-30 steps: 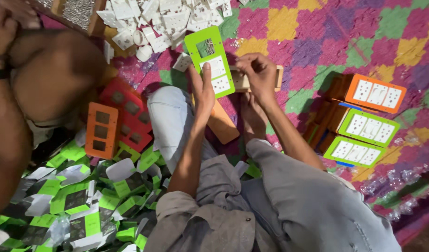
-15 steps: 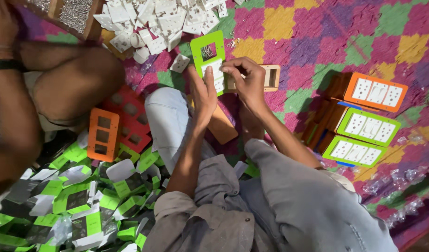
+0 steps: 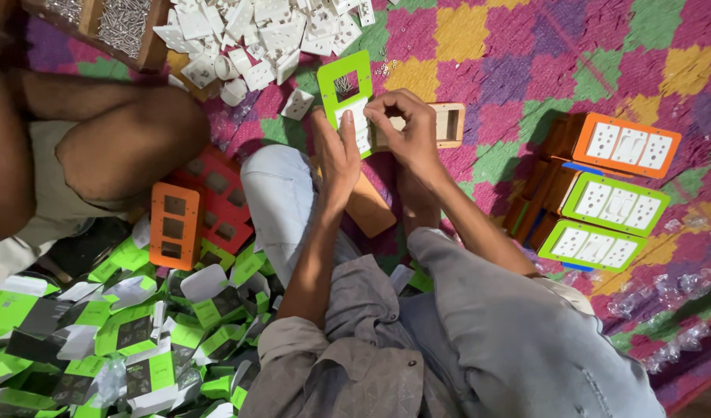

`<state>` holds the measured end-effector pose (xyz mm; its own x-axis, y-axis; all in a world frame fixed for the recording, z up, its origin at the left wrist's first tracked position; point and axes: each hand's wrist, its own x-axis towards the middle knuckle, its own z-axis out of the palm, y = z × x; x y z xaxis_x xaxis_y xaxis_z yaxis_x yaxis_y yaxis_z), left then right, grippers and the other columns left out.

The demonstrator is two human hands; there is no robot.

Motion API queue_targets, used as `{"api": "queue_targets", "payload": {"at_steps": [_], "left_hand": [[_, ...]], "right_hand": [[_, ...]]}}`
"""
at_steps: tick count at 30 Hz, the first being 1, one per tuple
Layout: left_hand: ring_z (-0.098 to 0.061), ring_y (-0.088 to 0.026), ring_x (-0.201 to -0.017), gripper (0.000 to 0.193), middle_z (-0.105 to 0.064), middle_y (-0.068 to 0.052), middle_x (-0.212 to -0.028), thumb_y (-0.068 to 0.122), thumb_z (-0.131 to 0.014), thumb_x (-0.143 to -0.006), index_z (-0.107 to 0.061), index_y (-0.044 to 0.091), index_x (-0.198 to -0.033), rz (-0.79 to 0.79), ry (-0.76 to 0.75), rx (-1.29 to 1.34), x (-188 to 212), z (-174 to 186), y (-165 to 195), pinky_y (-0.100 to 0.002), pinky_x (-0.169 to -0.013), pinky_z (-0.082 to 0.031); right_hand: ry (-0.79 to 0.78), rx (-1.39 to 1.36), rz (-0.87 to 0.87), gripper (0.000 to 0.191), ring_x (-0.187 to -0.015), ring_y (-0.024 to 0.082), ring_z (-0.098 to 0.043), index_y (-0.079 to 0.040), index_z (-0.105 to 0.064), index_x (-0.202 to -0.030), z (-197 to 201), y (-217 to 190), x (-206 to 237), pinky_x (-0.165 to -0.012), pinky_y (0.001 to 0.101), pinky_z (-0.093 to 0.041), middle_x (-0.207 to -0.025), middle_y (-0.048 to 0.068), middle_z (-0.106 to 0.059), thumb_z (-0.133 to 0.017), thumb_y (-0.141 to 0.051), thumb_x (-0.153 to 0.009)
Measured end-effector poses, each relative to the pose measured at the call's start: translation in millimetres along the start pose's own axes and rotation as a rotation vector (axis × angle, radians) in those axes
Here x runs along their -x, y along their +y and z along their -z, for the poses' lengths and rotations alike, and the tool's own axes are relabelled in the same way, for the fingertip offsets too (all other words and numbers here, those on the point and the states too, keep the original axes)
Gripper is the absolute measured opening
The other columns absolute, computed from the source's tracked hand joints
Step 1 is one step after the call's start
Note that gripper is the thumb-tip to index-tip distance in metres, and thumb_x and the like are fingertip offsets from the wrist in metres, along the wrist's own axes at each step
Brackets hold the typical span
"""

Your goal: The person assembles electrical switch modules into a green plastic frame. They place white switch units into the frame, insert screws, and tighten them by hand. The person repeats this process for multiple switch units, stacking completed frames nearby.

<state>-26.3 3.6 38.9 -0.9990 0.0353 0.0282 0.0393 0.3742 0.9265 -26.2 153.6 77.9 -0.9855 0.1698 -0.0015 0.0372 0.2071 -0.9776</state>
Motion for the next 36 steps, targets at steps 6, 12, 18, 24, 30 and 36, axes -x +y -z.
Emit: {"api": "queue_targets", "payload": {"at_steps": [6, 12, 18, 24, 30, 36], "left_hand": [[-0.059, -0.040, -0.100, 0.031, -0.056, -0.025, -0.108, 0.023, -0.051, -0.112, -0.044, -0.004, -0.125, -0.031, -0.014, -0.052, 0.0, 0.3, -4.6, -0.049, -0.086, -0.046], [-0.059, -0.041, -0.100, 0.032, -0.055, -0.025, -0.109, 0.022, -0.050, -0.112, -0.043, -0.005, -0.127, -0.052, -0.023, -0.053, -1.2, -2.1, -11.5, -0.050, -0.086, -0.045], [-0.058, -0.041, -0.099, 0.029, -0.055, -0.025, -0.109, 0.022, -0.051, -0.112, -0.044, -0.004, -0.124, -0.082, -0.058, -0.075, -0.8, -2.6, -13.5, -0.050, -0.087, -0.045], [-0.059, -0.042, -0.100, 0.029, -0.056, -0.025, -0.109, 0.020, -0.051, -0.112, -0.045, -0.005, -0.125, -0.082, -0.033, -0.064, -0.5, -4.9, -12.4, -0.050, -0.087, -0.045], [-0.058, -0.042, -0.100, 0.029, -0.055, -0.025, -0.109, 0.020, -0.051, -0.112, -0.045, -0.005, -0.125, -0.099, -0.002, -0.083, -1.5, -4.4, -11.9, -0.050, -0.087, -0.045], [-0.058, -0.041, -0.100, 0.028, -0.054, -0.025, -0.109, 0.022, -0.051, -0.112, -0.045, -0.004, -0.122, -0.126, -0.021, -0.099, -2.0, -3.2, -10.0, -0.051, -0.087, -0.045]], "right_hand": [[-0.054, -0.156, -0.080, 0.009, -0.090, 0.011, -0.068, 0.003, -0.073, -0.103, 2.4, 9.8, -4.7, -0.082, 0.0266, -0.057, -0.097, 0.006, -0.070, -0.076, -0.001, -0.096], [-0.100, -0.183, -0.043, 0.009, -0.094, 0.012, -0.068, 0.004, -0.072, -0.106, 7.4, 13.2, -7.3, -0.087, 0.0272, -0.057, -0.102, 0.007, -0.069, -0.075, 0.001, -0.098], [-0.062, -0.108, -0.078, 0.008, -0.088, 0.009, -0.067, 0.003, -0.069, -0.101, 8.7, 14.9, -7.4, -0.081, 0.0251, -0.057, -0.095, 0.005, -0.070, -0.072, -0.002, -0.095], [-0.001, -0.156, -0.104, 0.009, -0.085, 0.006, -0.061, 0.002, -0.068, -0.102, 5.3, 19.3, -2.1, -0.079, 0.0227, -0.052, -0.092, 0.003, -0.068, -0.069, -0.002, -0.095], [-0.047, -0.169, -0.077, 0.012, -0.087, 0.006, -0.062, 0.001, -0.074, -0.103, 7.9, 17.4, 2.1, -0.080, 0.0227, -0.052, -0.097, 0.003, -0.068, -0.069, 0.001, -0.092], [-0.044, -0.219, -0.098, 0.013, -0.088, 0.006, -0.063, 0.001, -0.074, -0.103, 8.4, 23.2, 2.4, -0.082, 0.0230, -0.053, -0.096, 0.002, -0.069, -0.069, 0.002, -0.091]]}}
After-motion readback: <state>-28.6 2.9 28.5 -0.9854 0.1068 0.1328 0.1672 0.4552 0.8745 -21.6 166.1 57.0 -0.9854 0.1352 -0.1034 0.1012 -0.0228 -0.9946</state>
